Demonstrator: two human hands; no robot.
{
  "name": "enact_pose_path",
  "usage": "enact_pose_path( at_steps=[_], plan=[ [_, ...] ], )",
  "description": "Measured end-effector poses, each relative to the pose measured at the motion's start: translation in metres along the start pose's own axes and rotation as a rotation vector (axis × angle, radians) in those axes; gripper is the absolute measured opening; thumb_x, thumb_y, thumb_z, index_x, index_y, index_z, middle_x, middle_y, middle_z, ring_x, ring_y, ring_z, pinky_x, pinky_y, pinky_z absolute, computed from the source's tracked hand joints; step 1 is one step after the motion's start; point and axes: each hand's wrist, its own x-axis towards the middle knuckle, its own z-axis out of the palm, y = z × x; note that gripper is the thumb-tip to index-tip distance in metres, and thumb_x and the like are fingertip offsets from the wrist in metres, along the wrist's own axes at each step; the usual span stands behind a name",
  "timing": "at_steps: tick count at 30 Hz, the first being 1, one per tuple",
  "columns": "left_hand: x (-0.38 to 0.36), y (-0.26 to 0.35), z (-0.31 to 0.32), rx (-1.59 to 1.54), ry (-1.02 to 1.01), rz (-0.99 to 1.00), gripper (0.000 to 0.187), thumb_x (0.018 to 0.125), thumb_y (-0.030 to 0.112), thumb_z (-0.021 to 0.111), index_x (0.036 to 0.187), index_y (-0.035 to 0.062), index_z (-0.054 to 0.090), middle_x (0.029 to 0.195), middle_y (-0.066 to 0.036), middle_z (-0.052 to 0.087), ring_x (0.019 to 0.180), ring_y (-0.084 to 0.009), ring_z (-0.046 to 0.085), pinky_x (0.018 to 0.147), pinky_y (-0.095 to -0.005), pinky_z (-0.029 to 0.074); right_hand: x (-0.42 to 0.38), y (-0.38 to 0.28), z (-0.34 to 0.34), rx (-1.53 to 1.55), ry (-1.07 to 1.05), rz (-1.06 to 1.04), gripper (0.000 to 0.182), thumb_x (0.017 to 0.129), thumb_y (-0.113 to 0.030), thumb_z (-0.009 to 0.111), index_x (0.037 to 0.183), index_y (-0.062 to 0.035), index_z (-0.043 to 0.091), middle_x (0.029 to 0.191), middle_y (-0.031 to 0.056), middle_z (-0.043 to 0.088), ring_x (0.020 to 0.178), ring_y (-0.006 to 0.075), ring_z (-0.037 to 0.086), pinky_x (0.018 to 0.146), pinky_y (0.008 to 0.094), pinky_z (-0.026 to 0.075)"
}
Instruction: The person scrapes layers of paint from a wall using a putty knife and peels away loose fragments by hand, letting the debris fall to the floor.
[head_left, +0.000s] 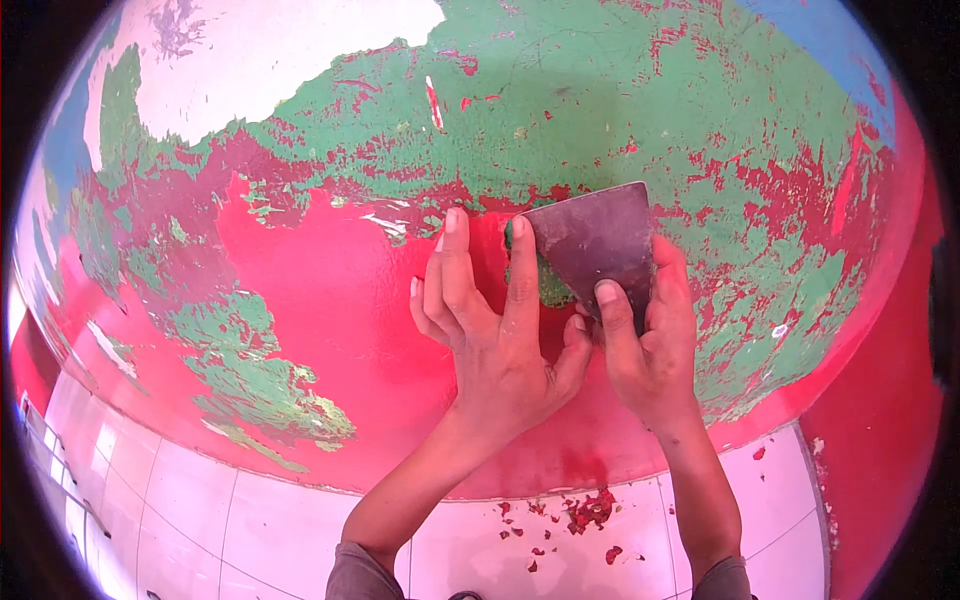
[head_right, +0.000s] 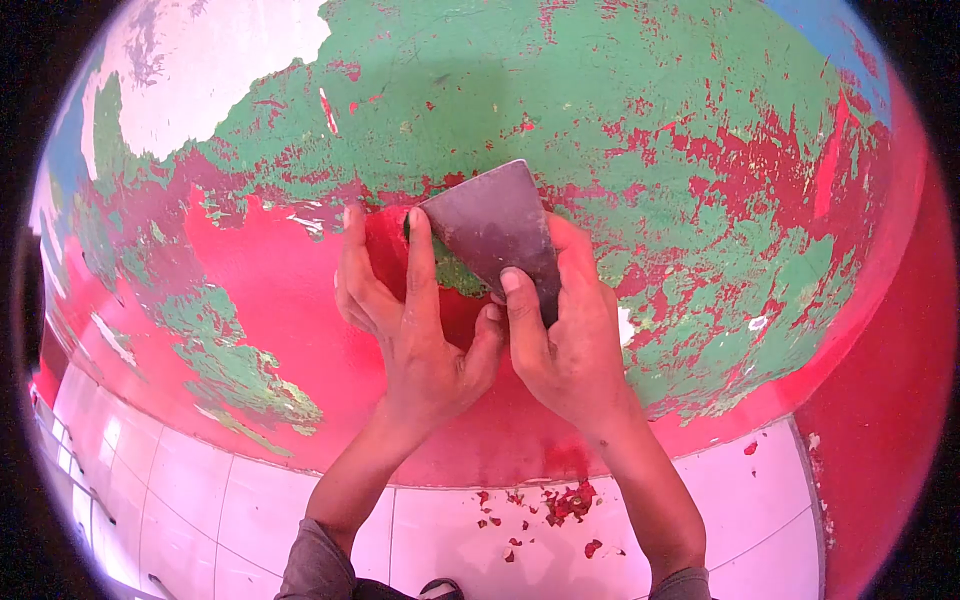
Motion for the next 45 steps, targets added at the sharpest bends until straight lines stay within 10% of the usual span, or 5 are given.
enact_pose_path(
  at_steps=[10, 16, 26, 45],
  plan=[
    [-0.007, -0.005, 0.001, -0.008, 0.033, 0.061, 0.082, 0.073, 0.02, 0.068, 0.141, -0.0028, 0.028, 0.144, -0.032, 0.008, 0.134, -0.0445, 0.012, 0.103, -0.0546, 0.018, -0.005, 0.006, -0.003, 0.0, 0.019, -0.026, 0.034, 0.091, -0.002, 0.051, 0.123, 0.0044, 0.04, 0.093, 0.0109, 0.06, 0.079, 0.012, 0.06, 0.068, 0.0256, 0.049],
    [-0.002, -0.019, 0.008, -0.214, 0.333, 0.095, 0.059, 0.076, 0.023, 0.063, 0.129, 0.0005, 0.048, 0.135, -0.023, 0.035, 0.12, -0.0362, 0.034, 0.097, -0.0465, 0.026, -0.007, 0.012, -0.002, 0.017, 0.041, -0.051, 0.038, 0.095, -0.007, 0.048, 0.128, -0.0009, 0.032, 0.105, 0.0093, 0.055, 0.083, 0.0102, 0.058, 0.065, 0.0206, 0.05],
    [0.065, -0.045, -0.05, 0.059, 0.001, 0.399, 0.049, 0.064, -0.009, 0.059, 0.108, 0.0133, 0.067, 0.1, -0.006, 0.056, 0.086, -0.0234, 0.05, 0.076, -0.0325, 0.039, -0.01, 0.009, -0.003, 0.029, 0.065, 0.021, 0.037, 0.094, -0.007, 0.049, 0.127, -0.0003, 0.033, 0.103, 0.0083, 0.055, 0.08, 0.0089, 0.057, 0.062, 0.0193, 0.047],
    [0.11, -0.062, -0.072, 0.26, -0.285, 0.943, 0.018, 0.07, 0.015, 0.062, 0.088, 0.0106, 0.062, 0.107, -0.002, 0.054, 0.099, -0.0251, 0.052, 0.082, -0.037, 0.042, -0.02, 0.013, -0.009, -0.029, 0.011, 0.052, 0.036, 0.095, -0.012, 0.049, 0.127, -0.0045, 0.033, 0.101, 0.005, 0.056, 0.08, 0.0066, 0.055, 0.058, 0.0184, 0.043]
  ],
)
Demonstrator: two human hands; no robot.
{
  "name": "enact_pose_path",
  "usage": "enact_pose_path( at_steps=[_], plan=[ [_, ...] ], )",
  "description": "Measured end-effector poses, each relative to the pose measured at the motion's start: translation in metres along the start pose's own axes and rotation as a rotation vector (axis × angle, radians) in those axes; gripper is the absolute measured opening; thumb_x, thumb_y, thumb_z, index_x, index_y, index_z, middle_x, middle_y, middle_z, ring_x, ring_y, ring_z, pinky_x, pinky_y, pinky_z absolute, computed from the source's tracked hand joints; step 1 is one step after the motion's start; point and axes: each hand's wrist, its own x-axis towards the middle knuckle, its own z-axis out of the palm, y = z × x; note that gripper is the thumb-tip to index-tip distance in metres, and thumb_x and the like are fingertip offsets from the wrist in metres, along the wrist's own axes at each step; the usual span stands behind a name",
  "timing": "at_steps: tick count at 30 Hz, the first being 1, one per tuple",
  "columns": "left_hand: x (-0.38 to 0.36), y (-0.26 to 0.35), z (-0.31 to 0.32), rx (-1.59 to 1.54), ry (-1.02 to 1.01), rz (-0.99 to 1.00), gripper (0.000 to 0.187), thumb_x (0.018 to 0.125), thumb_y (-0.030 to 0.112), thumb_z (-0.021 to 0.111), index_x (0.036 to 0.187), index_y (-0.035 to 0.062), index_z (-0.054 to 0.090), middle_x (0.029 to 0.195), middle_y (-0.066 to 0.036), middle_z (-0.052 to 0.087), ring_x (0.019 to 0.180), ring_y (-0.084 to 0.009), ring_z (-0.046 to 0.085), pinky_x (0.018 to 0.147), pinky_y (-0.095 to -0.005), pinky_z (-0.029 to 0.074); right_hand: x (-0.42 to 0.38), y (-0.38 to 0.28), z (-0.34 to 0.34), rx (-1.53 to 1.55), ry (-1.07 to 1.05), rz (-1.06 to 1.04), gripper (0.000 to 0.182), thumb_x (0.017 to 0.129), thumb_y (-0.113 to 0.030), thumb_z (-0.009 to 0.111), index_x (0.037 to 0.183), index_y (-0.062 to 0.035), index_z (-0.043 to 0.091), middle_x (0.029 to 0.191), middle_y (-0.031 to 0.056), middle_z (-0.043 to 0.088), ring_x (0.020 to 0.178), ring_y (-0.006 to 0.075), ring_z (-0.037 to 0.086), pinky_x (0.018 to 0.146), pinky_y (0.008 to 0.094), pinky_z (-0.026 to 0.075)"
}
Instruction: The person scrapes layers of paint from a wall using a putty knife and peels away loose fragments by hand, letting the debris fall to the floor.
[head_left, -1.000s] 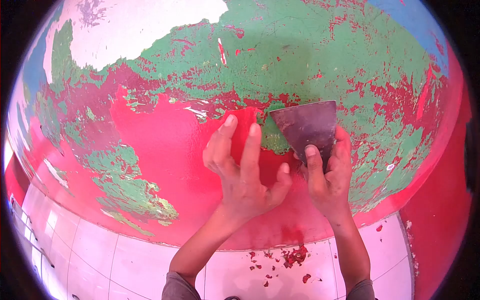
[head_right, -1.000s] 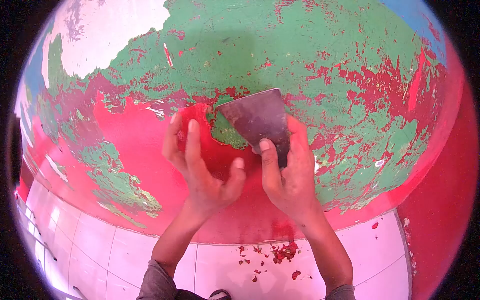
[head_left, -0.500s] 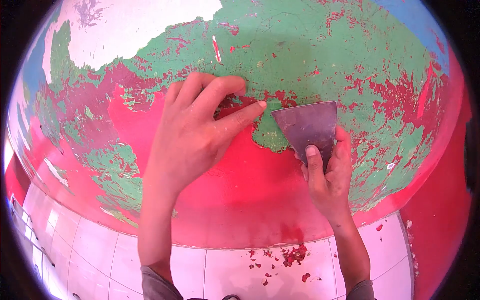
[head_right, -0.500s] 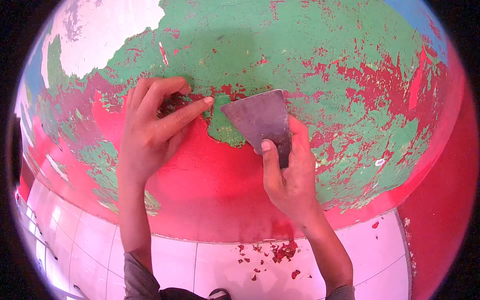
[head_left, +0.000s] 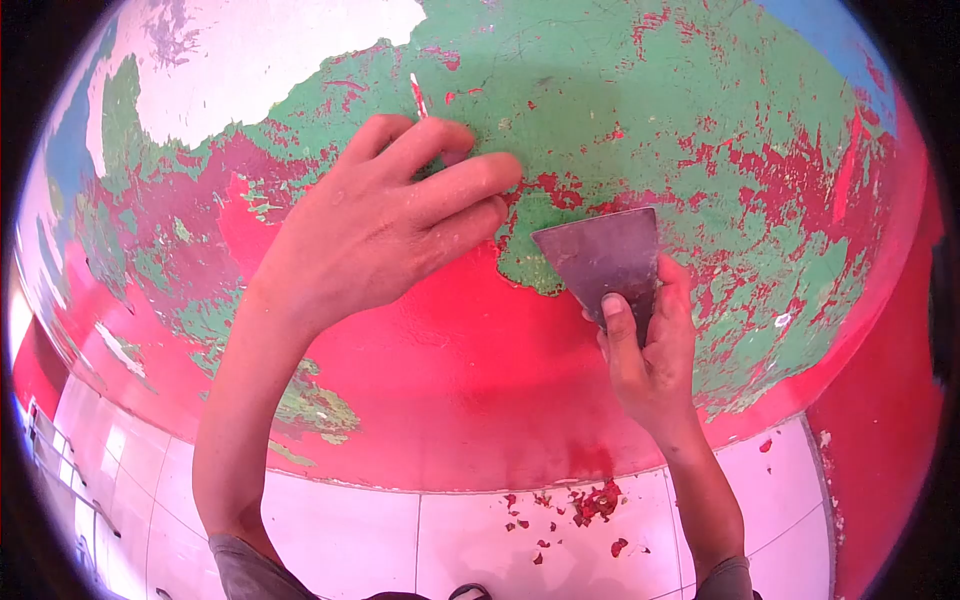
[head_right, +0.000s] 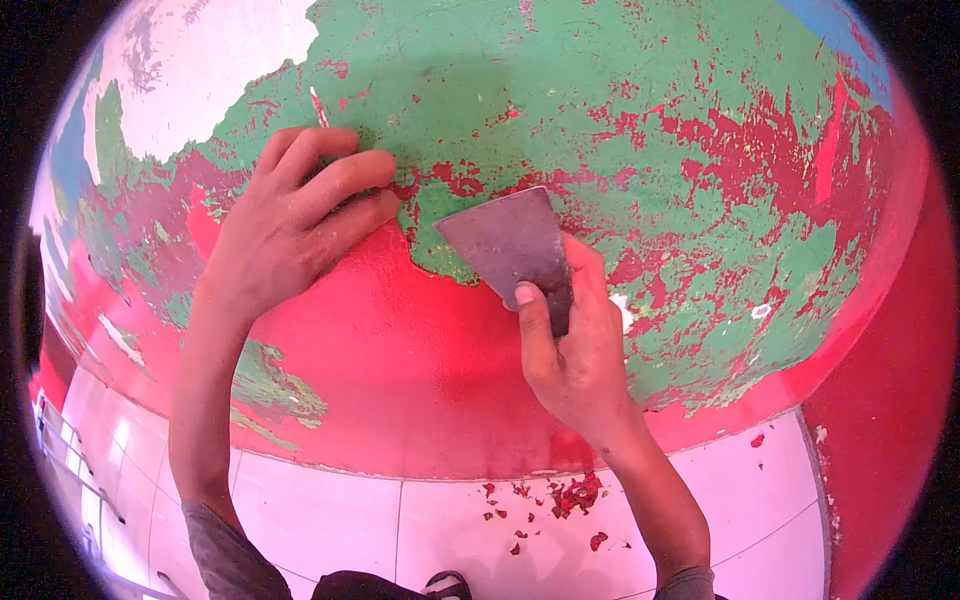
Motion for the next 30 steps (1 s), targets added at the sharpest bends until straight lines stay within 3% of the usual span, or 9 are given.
enact_pose_path(
  at_steps=[5, 7, 10, 11, 13, 16, 21, 23, 30],
  plan=[
    [-0.014, 0.003, 0.011, -0.046, 0.073, -0.021, 0.022, 0.069, 0.013, 0.066, 0.09, 0.0099, 0.061, 0.103, -0.005, 0.054, 0.098, -0.027, 0.052, 0.08, -0.0406, 0.043, -0.003, 0.003, 0.0, 0.03, -0.03, 0.012, 0.036, 0.095, -0.012, 0.05, 0.125, -0.0025, 0.034, 0.101, 0.0057, 0.056, 0.081, 0.0072, 0.055, 0.06, 0.0197, 0.044],
    [-0.016, 0.003, 0.015, -0.077, 0.155, -0.038, 0.02, 0.069, 0.013, 0.065, 0.089, 0.0104, 0.061, 0.101, -0.003, 0.055, 0.095, -0.0232, 0.052, 0.079, -0.0372, 0.042, -0.003, 0.0, 0.004, 0.112, -0.003, 0.043, 0.038, 0.093, -0.011, 0.053, 0.125, -0.0019, 0.034, 0.101, 0.0059, 0.057, 0.082, 0.0075, 0.055, 0.062, 0.0205, 0.045],
    [-0.012, 0.004, 0.023, -0.174, 0.279, -0.146, 0.023, 0.067, 0.013, 0.067, 0.09, 0.0115, 0.063, 0.101, -0.002, 0.056, 0.092, -0.0225, 0.053, 0.076, -0.0358, 0.042, 0.003, 0.008, 0.019, 0.095, 0.155, -0.198, 0.041, 0.085, -0.002, 0.061, 0.12, 0.0035, 0.041, 0.098, 0.0098, 0.058, 0.081, 0.013, 0.059, 0.07, 0.025, 0.048],
    [-0.01, 0.004, 0.024, -0.212, 0.318, -0.195, 0.025, 0.066, 0.012, 0.067, 0.091, 0.012, 0.064, 0.101, -0.002, 0.057, 0.092, -0.0231, 0.053, 0.075, -0.0359, 0.042, 0.003, 0.005, 0.022, 0.177, 0.142, -0.116, 0.043, 0.083, -0.001, 0.064, 0.119, 0.0033, 0.041, 0.099, 0.0096, 0.057, 0.082, 0.0129, 0.059, 0.069, 0.0248, 0.048],
    [-0.003, 0.009, 0.013, -0.185, 0.182, -0.195, 0.03, 0.064, 0.006, 0.07, 0.093, 0.0116, 0.067, 0.101, -0.006, 0.057, 0.091, -0.0272, 0.052, 0.074, -0.038, 0.043, 0.002, -0.004, 0.029, 0.341, 0.11, 0.043, 0.046, 0.078, 0.001, 0.069, 0.115, 0.0028, 0.041, 0.101, 0.009, 0.056, 0.083, 0.0128, 0.059, 0.069, 0.0244, 0.049],
    [-0.002, 0.005, 0.006, -0.165, 0.076, -0.163, 0.03, 0.063, 0.005, 0.072, 0.092, 0.0132, 0.07, 0.101, -0.007, 0.058, 0.09, -0.0288, 0.051, 0.073, -0.0385, 0.044, 0.004, 0.0, 0.041, 0.434, 0.187, 0.035, 0.05, 0.073, 0.006, 0.071, 0.112, 0.0022, 0.04, 0.104, 0.0102, 0.054, 0.085, 0.0133, 0.059, 0.068, 0.0242, 0.05],
    [-0.003, -0.004, 0.003, -0.157, 0.013, -0.067, 0.022, 0.062, 0.014, 0.071, 0.084, 0.0152, 0.07, 0.1, -0.003, 0.059, 0.09, -0.0256, 0.051, 0.073, -0.0372, 0.043, 0.005, -0.002, 0.059, 0.412, 0.311, 0.087, 0.063, 0.073, 0.011, 0.068, 0.119, -0.0054, 0.028, 0.092, 0.0104, 0.054, 0.057, 0.0092, 0.053, 0.038, 0.0223, 0.041],
    [0.004, -0.004, -0.004, -0.146, -0.066, -0.051, 0.021, 0.063, 0.016, 0.069, 0.083, 0.0148, 0.069, 0.1, -0.001, 0.059, 0.089, -0.024, 0.05, 0.073, -0.0372, 0.041, 0.003, 0.001, 0.062, 0.395, 0.326, 0.092, 0.063, 0.073, 0.012, 0.067, 0.118, -0.0067, 0.026, 0.09, 0.0104, 0.054, 0.055, 0.0091, 0.052, 0.035, 0.0227, 0.04],
    [-0.008, -0.006, 0.009, -0.198, 0.014, -0.001, 0.024, 0.06, 0.018, 0.07, 0.084, 0.0138, 0.067, 0.098, 0.002, 0.058, 0.089, -0.0208, 0.052, 0.07, -0.0377, 0.036, -0.005, 0.01, 0.061, 0.296, 0.295, 0.119, 0.068, 0.073, 0.013, 0.066, 0.122, -0.0079, 0.024, 0.085, 0.0096, 0.054, 0.058, 0.0099, 0.055, 0.038, 0.0234, 0.045]
  ],
)
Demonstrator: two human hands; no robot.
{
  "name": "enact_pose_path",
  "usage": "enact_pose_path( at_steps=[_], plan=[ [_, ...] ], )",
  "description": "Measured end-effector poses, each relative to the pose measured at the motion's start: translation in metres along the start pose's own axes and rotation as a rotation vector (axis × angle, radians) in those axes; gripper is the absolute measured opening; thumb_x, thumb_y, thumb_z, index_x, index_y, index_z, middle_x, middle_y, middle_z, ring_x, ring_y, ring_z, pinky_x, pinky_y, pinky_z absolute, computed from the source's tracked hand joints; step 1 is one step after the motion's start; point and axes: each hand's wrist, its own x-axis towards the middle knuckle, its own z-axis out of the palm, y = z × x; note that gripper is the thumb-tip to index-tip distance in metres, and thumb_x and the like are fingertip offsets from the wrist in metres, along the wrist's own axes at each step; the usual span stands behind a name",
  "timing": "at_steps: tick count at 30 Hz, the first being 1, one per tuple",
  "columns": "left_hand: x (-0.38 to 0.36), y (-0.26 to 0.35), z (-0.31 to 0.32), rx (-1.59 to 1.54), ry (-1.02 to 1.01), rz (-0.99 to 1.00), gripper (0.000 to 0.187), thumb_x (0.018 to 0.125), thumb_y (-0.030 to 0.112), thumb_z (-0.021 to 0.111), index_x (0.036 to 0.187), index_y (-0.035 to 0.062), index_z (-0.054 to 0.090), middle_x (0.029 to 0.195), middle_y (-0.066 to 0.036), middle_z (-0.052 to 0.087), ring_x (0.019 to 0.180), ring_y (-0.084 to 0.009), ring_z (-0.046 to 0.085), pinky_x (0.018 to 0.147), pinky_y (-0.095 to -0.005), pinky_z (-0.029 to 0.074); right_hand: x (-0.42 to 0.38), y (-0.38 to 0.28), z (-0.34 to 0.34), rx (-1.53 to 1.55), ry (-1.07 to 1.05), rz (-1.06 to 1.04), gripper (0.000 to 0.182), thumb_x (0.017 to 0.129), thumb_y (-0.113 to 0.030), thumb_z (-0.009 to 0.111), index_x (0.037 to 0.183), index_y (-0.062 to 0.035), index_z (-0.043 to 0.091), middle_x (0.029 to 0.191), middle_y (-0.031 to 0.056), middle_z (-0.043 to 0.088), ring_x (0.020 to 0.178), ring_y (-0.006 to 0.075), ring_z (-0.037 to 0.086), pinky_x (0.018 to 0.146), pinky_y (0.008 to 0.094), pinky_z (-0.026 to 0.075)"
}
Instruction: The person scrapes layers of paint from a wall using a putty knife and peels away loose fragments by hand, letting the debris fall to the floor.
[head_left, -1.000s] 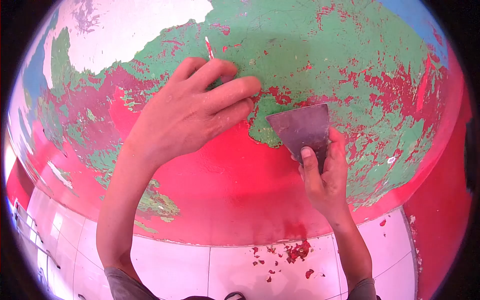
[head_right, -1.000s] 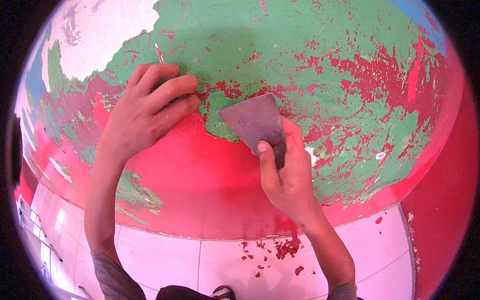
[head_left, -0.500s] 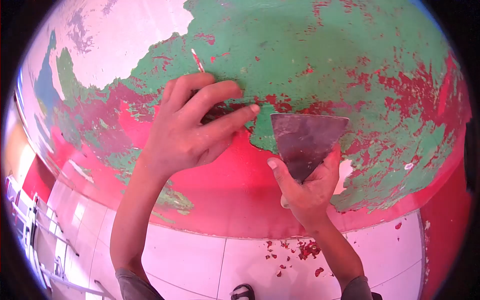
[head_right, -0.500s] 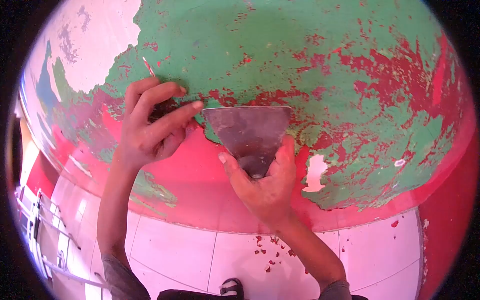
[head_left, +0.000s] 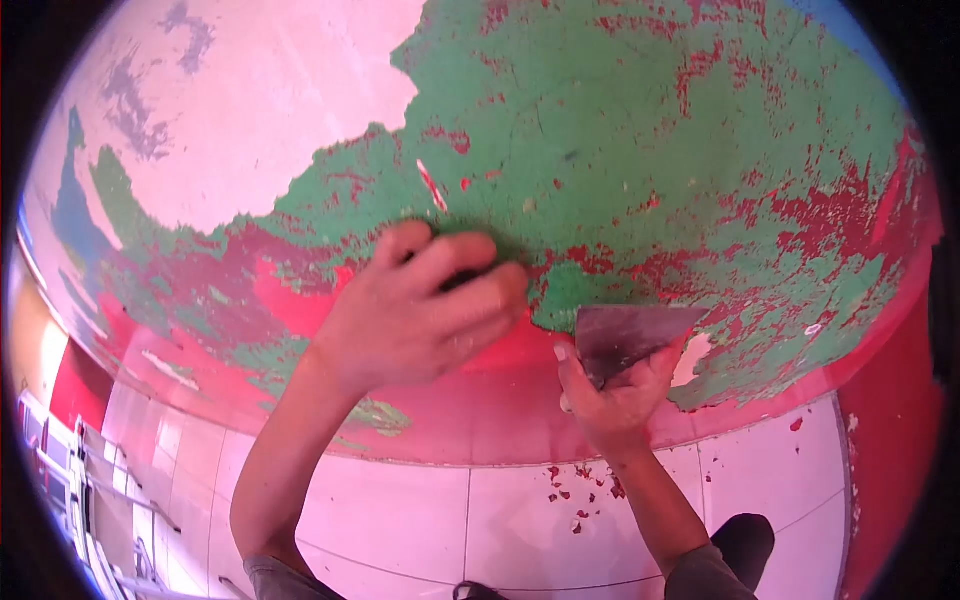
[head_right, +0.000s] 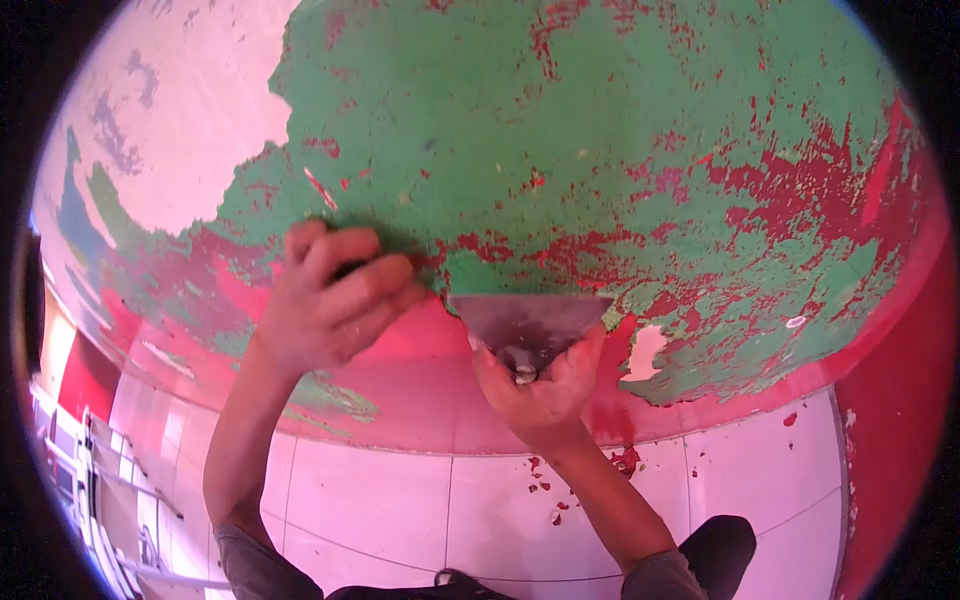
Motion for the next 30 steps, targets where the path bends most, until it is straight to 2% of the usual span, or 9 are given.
enact_pose_path(
  at_steps=[4, 8, 14, 17, 20, 23, 26, 29, 30],
  plan=[
    [-0.003, -0.006, -0.005, -0.091, -0.055, 0.021, 0.025, 0.064, 0.019, 0.07, 0.088, 0.0159, 0.068, 0.099, 0.002, 0.058, 0.088, -0.0198, 0.052, 0.071, -0.0366, 0.036, 0.002, -0.001, -0.003, -0.104, -0.024, -0.059, 0.076, 0.07, 0.008, 0.072, 0.125, -0.0085, 0.022, 0.093, 0.0119, 0.054, 0.069, 0.0127, 0.059, 0.049, 0.0262, 0.05],
    [-0.004, -0.001, 0.0, 0.003, -0.002, -0.04, 0.032, 0.064, 0.02, 0.072, 0.096, 0.022, 0.068, 0.101, 0.004, 0.056, 0.091, -0.0184, 0.05, 0.074, -0.0362, 0.035, 0.004, -0.002, -0.002, -0.208, -0.04, -0.195, 0.077, 0.066, 0.009, 0.065, 0.127, -0.0083, 0.021, 0.097, 0.0096, 0.046, 0.071, 0.0139, 0.052, 0.054, 0.0258, 0.047],
    [-0.001, 0.008, 0.001, 0.066, 0.034, -0.18, 0.039, 0.064, 0.019, 0.073, 0.102, 0.027, 0.068, 0.106, 0.005, 0.052, 0.1, -0.0171, 0.045, 0.084, -0.0376, 0.031, -0.03, -0.023, 0.023, 0.075, 0.135, 0.102, 0.081, 0.059, 0.004, 0.046, 0.137, 0.0019, 0.026, 0.091, 0.0042, 0.034, 0.072, 0.0106, 0.035, 0.061, 0.0203, 0.035],
    [-0.003, 0.006, 0.003, 0.048, 0.067, -0.18, 0.035, 0.066, 0.017, 0.072, 0.1, 0.0264, 0.068, 0.109, 0.005, 0.053, 0.103, -0.0172, 0.046, 0.086, -0.0378, 0.031, -0.046, -0.023, 0.028, -0.001, 0.223, 0.241, 0.072, 0.067, 0.007, 0.05, 0.136, 0.0033, 0.031, 0.088, 0.0032, 0.037, 0.07, 0.0099, 0.038, 0.061, 0.0209, 0.036],
    [-0.005, 0.003, 0.001, 0.015, 0.072, -0.169, 0.029, 0.069, 0.016, 0.07, 0.097, 0.0244, 0.069, 0.112, 0.004, 0.053, 0.105, -0.0175, 0.047, 0.087, -0.0377, 0.031, -0.046, -0.028, 0.038, -0.36, 0.25, 0.055, 0.058, 0.077, 0.007, 0.054, 0.132, 0.0025, 0.035, 0.087, 0.0026, 0.043, 0.069, 0.0085, 0.043, 0.061, 0.0205, 0.038],
    [-0.006, 0.0, 0.003, -0.031, 0.108, -0.152, 0.02, 0.071, 0.017, 0.064, 0.091, 0.0197, 0.066, 0.113, 0.004, 0.055, 0.107, -0.0158, 0.047, 0.089, -0.0372, 0.03, -0.04, -0.042, 0.045, -0.565, 0.227, 0.051, 0.047, 0.082, 0.002, 0.06, 0.124, 0.0019, 0.04, 0.09, 0.0037, 0.051, 0.074, 0.0078, 0.05, 0.065, 0.0214, 0.043],
    [-0.007, -0.004, 0.0, -0.092, 0.121, -0.139, 0.017, 0.071, 0.019, 0.061, 0.088, 0.0155, 0.064, 0.115, 0.002, 0.055, 0.11, -0.0162, 0.048, 0.091, -0.0378, 0.031, -0.03, -0.023, 0.054, -0.411, 0.21, -0.196, 0.049, 0.078, 0.012, 0.059, 0.121, -0.0029, 0.04, 0.099, 0.0047, 0.048, 0.083, 0.0087, 0.047, 0.074, 0.0201, 0.042],
    [-0.008, -0.004, -0.002, -0.157, 0.13, -0.124, 0.019, 0.07, 0.017, 0.062, 0.088, 0.0134, 0.066, 0.114, 0.001, 0.055, 0.109, -0.0181, 0.048, 0.091, -0.0378, 0.031, -0.019, -0.024, 0.071, -0.486, 0.331, -0.237, 0.047, 0.076, 0.003, 0.067, 0.116, 0.0009, 0.042, 0.097, 0.0077, 0.056, 0.087, 0.0127, 0.058, 0.076, 0.0254, 0.048],
    [-0.008, -0.004, -0.002, -0.168, 0.135, -0.124, 0.02, 0.07, 0.016, 0.063, 0.088, 0.0129, 0.067, 0.114, 0.001, 0.054, 0.108, -0.0187, 0.048, 0.09, -0.0376, 0.031, -0.017, -0.014, 0.071, -0.467, 0.365, -0.268, 0.053, 0.071, 0.002, 0.07, 0.117, -0.0003, 0.042, 0.099, 0.0085, 0.056, 0.086, 0.0163, 0.059, 0.077, 0.0273, 0.048]
  ],
)
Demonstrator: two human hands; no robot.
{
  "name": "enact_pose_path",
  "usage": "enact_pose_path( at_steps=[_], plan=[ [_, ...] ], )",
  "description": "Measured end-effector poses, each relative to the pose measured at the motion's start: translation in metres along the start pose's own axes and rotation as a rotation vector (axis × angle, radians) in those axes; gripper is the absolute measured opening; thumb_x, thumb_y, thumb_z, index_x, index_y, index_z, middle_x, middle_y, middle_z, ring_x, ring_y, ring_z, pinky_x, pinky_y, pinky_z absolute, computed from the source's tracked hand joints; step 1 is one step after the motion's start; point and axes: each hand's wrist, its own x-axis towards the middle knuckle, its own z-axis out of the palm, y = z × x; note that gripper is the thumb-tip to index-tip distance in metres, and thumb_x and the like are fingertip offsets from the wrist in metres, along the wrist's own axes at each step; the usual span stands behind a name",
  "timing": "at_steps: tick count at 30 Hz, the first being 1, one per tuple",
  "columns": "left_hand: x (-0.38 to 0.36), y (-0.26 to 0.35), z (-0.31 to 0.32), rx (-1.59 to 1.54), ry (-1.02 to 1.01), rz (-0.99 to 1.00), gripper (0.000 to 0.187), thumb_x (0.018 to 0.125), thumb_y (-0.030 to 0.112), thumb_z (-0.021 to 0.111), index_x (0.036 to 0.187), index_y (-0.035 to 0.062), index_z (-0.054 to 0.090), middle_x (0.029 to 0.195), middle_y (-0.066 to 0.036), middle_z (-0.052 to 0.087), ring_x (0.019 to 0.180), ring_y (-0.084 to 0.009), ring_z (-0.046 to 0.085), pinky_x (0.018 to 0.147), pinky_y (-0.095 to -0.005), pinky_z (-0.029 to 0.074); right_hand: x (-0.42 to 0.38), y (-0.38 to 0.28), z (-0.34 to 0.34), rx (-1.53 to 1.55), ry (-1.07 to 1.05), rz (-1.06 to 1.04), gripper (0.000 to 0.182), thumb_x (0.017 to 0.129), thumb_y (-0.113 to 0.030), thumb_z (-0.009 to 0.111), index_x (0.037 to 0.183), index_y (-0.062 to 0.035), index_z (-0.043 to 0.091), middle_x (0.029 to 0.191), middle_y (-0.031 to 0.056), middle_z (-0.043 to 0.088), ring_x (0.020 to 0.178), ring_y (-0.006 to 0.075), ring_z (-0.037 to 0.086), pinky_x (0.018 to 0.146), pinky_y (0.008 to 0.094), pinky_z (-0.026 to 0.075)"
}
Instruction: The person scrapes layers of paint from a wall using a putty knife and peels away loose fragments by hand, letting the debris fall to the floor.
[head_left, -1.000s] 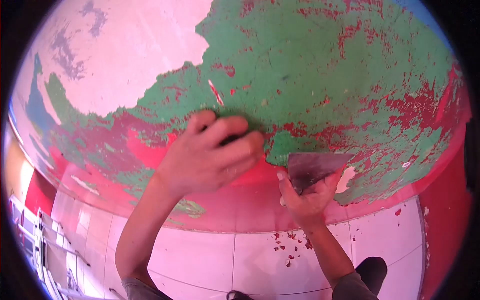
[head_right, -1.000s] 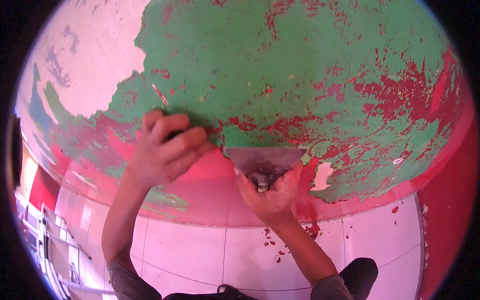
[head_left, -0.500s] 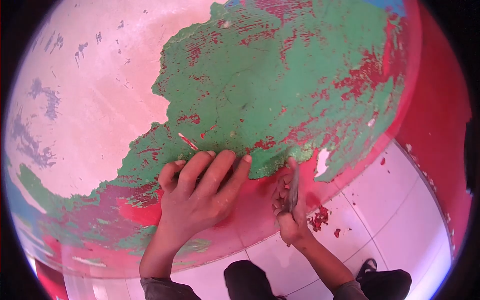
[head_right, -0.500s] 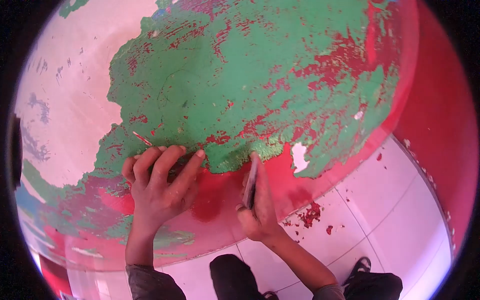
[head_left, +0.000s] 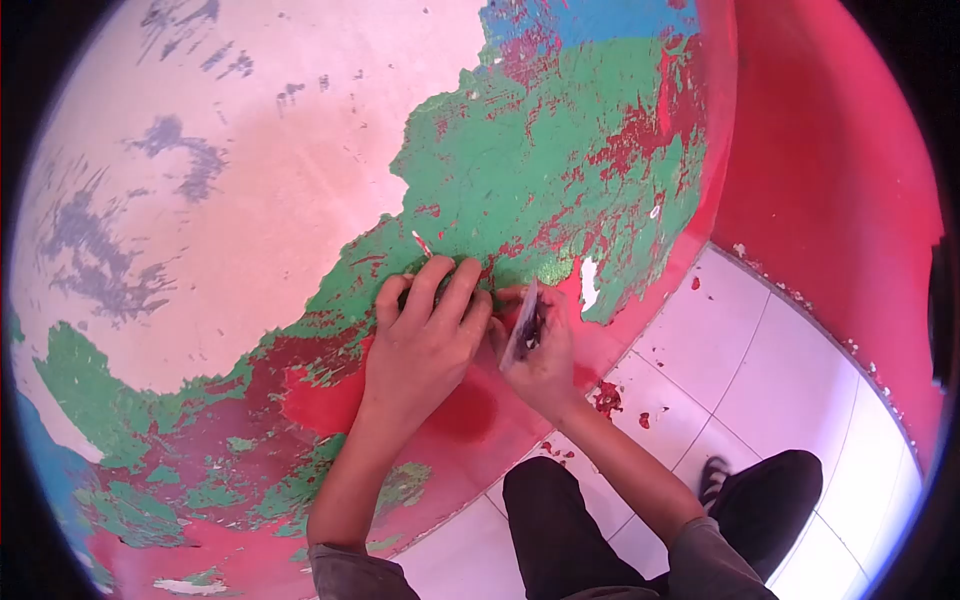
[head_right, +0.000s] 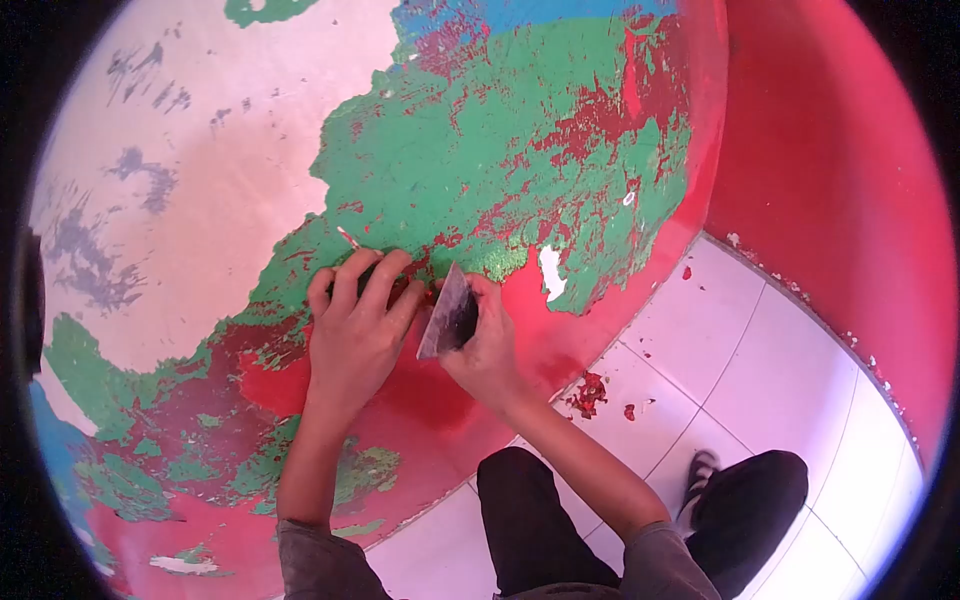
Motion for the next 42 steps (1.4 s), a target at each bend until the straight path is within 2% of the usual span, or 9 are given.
enact_pose_path(
  at_steps=[11, 15, 24, 27, 30, 33, 36, 39, 42],
  plan=[
    [0.012, -0.011, -0.009, -0.083, -0.098, 0.127, 0.023, 0.071, 0.013, 0.06, 0.092, 0.0081, 0.066, 0.11, -0.003, 0.055, 0.108, -0.0209, 0.048, 0.085, -0.037, 0.038, 0.013, -0.003, 0.006, -0.1, 0.038, -0.104, 0.058, 0.062, 0.001, 0.073, 0.114, 0.0011, 0.048, 0.099, 0.0141, 0.057, 0.09, 0.0277, 0.059, 0.079, 0.0354, 0.048],
    [0.028, -0.019, -0.024, -0.058, -0.252, 0.225, 0.023, 0.07, 0.013, 0.059, 0.091, 0.0085, 0.067, 0.107, -0.001, 0.055, 0.104, -0.0201, 0.049, 0.084, -0.0355, 0.039, 0.014, -0.001, 0.006, -0.059, 0.034, -0.096, 0.056, 0.061, 0.002, 0.071, 0.113, 0.0018, 0.049, 0.1, 0.0156, 0.057, 0.09, 0.0312, 0.058, 0.079, 0.0371, 0.047],
    [0.049, -0.031, -0.025, 0.054, -0.352, 0.448, 0.007, 0.074, 0.015, 0.057, 0.077, 0.0137, 0.063, 0.091, 0.003, 0.049, 0.095, -0.0146, 0.047, 0.08, -0.0309, 0.039, 0.019, 0.005, 0.004, 0.041, 0.024, -0.11, 0.055, 0.058, 0.004, 0.066, 0.111, 0.0027, 0.05, 0.099, 0.0169, 0.057, 0.09, 0.0336, 0.058, 0.079, 0.0378, 0.047],
    [0.051, -0.029, -0.028, 0.149, -0.511, 0.502, 0.021, 0.075, 0.017, 0.056, 0.093, 0.0115, 0.066, 0.103, 0.002, 0.053, 0.099, -0.0175, 0.047, 0.085, -0.0317, 0.039, 0.02, 0.002, 0.003, 0.005, 0.015, -0.088, 0.057, 0.057, 0.004, 0.065, 0.112, 0.0027, 0.05, 0.098, 0.0174, 0.057, 0.088, 0.0342, 0.058, 0.078, 0.038, 0.047],
    [0.049, -0.031, -0.023, 0.191, -0.428, 0.563, 0.01, 0.082, 0.022, 0.055, 0.08, 0.0156, 0.063, 0.09, 0.003, 0.048, 0.093, -0.0136, 0.045, 0.08, -0.0308, 0.038, 0.019, 0.007, 0.002, 0.004, 0.006, -0.126, 0.059, 0.055, 0.005, 0.065, 0.112, 0.0023, 0.049, 0.096, 0.0171, 0.057, 0.087, 0.0345, 0.057, 0.078, 0.0379, 0.047],
    [0.048, -0.031, -0.026, 0.161, -0.518, 0.605, 0.012, 0.084, 0.023, 0.054, 0.083, 0.0152, 0.064, 0.088, 0.002, 0.047, 0.093, -0.0141, 0.046, 0.082, -0.0313, 0.038, 0.021, 0.006, -0.002, 0.042, -0.05, -0.142, 0.061, 0.053, 0.006, 0.064, 0.112, 0.0019, 0.049, 0.096, 0.0167, 0.057, 0.087, 0.0346, 0.057, 0.078, 0.0382, 0.047],
    [0.046, -0.033, -0.025, 0.11, -0.469, 0.591, 0.012, 0.08, 0.022, 0.057, 0.086, 0.0134, 0.064, 0.093, 0.002, 0.05, 0.098, -0.0146, 0.046, 0.086, -0.0316, 0.038, 0.02, 0.012, -0.003, 0.092, -0.071, -0.111, 0.06, 0.055, 0.005, 0.067, 0.112, 0.0014, 0.049, 0.098, 0.0164, 0.057, 0.087, 0.0344, 0.058, 0.077, 0.038, 0.048],
    [0.048, -0.025, -0.028, 0.021, -0.39, 0.411, 0.02, 0.073, 0.021, 0.063, 0.09, 0.0115, 0.066, 0.108, 0.001, 0.054, 0.108, -0.0189, 0.047, 0.092, -0.0371, 0.037, 0.018, 0.002, -0.006, 0.151, -0.016, -0.007, 0.058, 0.058, 0.003, 0.071, 0.111, 0.0009, 0.05, 0.101, 0.0172, 0.057, 0.088, 0.0345, 0.059, 0.077, 0.0372, 0.049],
    [0.045, -0.025, -0.026, 0.003, -0.384, 0.392, 0.02, 0.069, 0.02, 0.065, 0.087, 0.0121, 0.066, 0.112, 0.002, 0.055, 0.111, -0.0203, 0.046, 0.094, -0.039, 0.037, 0.016, 0.005, 0.001, 0.117, 0.017, -0.082, 0.056, 0.06, 0.001, 0.074, 0.11, 0.0006, 0.05, 0.101, 0.0176, 0.058, 0.089, 0.0341, 0.06, 0.076, 0.0366, 0.049]
  ],
)
